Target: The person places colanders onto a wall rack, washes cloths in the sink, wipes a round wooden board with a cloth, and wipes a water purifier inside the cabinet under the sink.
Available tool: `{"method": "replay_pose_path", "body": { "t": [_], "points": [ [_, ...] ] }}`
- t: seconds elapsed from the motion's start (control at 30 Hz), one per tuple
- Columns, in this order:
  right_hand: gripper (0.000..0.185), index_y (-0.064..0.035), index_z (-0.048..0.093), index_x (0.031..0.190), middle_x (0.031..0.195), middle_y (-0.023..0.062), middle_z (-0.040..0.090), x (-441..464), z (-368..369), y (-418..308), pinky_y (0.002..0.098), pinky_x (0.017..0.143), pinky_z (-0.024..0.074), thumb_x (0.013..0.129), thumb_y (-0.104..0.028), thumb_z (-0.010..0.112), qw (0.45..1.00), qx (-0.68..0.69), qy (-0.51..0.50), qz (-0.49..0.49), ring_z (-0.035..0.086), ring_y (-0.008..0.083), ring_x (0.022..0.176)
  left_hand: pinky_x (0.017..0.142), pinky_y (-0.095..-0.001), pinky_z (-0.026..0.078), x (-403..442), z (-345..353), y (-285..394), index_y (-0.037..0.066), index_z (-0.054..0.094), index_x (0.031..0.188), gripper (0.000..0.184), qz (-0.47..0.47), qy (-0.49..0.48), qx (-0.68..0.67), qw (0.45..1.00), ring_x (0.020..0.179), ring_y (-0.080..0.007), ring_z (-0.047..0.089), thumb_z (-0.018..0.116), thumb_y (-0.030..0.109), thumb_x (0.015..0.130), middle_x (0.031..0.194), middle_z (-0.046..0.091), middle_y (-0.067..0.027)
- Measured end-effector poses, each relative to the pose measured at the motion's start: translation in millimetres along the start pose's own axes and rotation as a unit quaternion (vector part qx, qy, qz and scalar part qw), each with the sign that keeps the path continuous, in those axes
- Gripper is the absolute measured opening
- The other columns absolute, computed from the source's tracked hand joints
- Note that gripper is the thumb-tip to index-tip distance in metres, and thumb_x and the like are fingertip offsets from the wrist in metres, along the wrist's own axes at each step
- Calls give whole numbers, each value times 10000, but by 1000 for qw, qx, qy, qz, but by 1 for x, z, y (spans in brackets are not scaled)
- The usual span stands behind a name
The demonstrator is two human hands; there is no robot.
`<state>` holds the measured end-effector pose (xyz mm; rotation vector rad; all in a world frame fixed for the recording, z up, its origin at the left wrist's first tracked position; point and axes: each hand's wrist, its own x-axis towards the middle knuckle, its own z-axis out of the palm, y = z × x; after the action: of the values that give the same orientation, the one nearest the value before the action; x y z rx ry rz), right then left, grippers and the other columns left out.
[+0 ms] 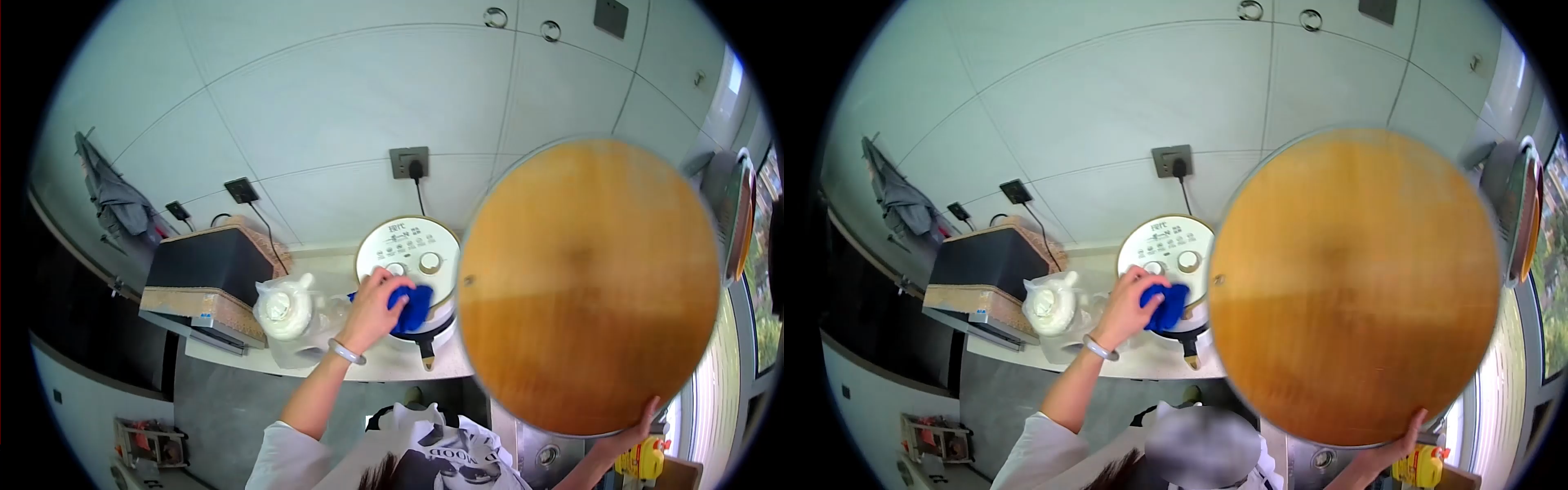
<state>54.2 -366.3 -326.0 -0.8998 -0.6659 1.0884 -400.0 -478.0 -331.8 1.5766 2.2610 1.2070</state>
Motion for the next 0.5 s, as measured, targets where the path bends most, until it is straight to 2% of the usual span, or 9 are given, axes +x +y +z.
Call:
{"method": "replay_pose_path", "body": {
  "t": [0.03, 0.1, 0.17, 0.23, 0.3, 0.37, 0.43, 0.47, 0.5],
  "points": [
    [537, -23, 495, 1328, 1332, 80, 517, 3, -18, -7, 340, 1002, 429, 940, -395, 498, 996, -37, 10, -75, 498, 207, 1212, 850, -384, 444, -4, 15, -2, 145, 654, 990, 268, 30, -9, 40, 999, 926, -318, 516, 676, 14, 758, 982, 499, -101],
    [549, -24, 454, 1346, 1367, 90, 479, -1, -15, -39, 359, 964, 444, 935, -381, 517, 994, 50, 93, -33, 498, 207, 1206, 854, -372, 444, -5, 25, 6, 138, 653, 982, 268, 19, 46, 62, 997, 932, -312, 516, 683, 14, 747, 978, 496, -101],
    [584, -49, 455, 1352, 1374, 87, 476, -9, -18, -55, 365, 973, 442, 905, -411, 556, 983, 47, 137, -117, 496, 201, 1213, 848, -364, 441, -7, 29, 19, 130, 655, 974, 281, 29, 60, 16, 998, 927, -304, 511, 695, 2, 726, 976, 491, -101],
    [605, -64, 464, 1348, 1374, 79, 477, -16, -16, -66, 365, 972, 445, 882, -432, 580, 977, 43, 164, -129, 496, 190, 1217, 827, -331, 456, -7, 32, 42, 122, 670, 952, 259, 73, 78, -81, 991, 921, -274, 532, 692, -11, 731, 978, 496, -89],
    [613, -61, 470, 1344, 1369, 74, 480, -20, -15, -76, 362, 969, 447, 876, -438, 588, 968, 31, 202, -145, 502, 186, 1210, 820, -328, 460, -6, 46, 62, 123, 674, 959, 284, 124, 26, -118, 985, 914, -260, 534, 705, -12, 711, 975, 499, -93],
    [618, -43, 468, 1341, 1371, 82, 476, -18, -26, -72, 373, 962, 451, 875, -427, 602, 968, 49, 181, -165, 513, 200, 1193, 892, -373, 419, -6, 81, 64, 150, 670, 993, 291, 146, -36, -128, 980, 1012, -284, 496, 724, 48, 726, 1045, 493, -104],
    [530, -26, 543, 1290, 1374, 110, 485, -22, -23, -71, 398, 1005, 431, 922, -408, 534, 965, 58, 193, -169, 507, 247, 1212, 970, -427, 340, -5, 114, 63, 192, 658, 1065, 337, 156, -47, -5, 987, 1132, -323, 416, 749, 167, 742, 1156, 466, -118],
    [532, -17, 538, 1292, 1367, 134, 483, -28, -12, -72, 419, 1016, 415, 911, -388, 565, 962, 60, 200, -176, 506, 262, 1203, 1006, -458, 277, -5, 114, 75, 232, 637, 1137, 414, 155, -45, 13, 987, 1218, -350, 336, 760, 270, 743, 1250, 422, -130],
    [532, -17, 538, 1292, 1367, 134, 483, -32, -8, -72, 419, 1016, 415, 911, -388, 565, 958, 69, 203, -189, 506, 262, 1203, 1010, -455, 294, -1, 112, 88, 235, 625, 1181, 477, 165, -39, -12, 985, 1233, -356, 361, 774, 323, 736, 1291, 425, -149]
  ]
}}
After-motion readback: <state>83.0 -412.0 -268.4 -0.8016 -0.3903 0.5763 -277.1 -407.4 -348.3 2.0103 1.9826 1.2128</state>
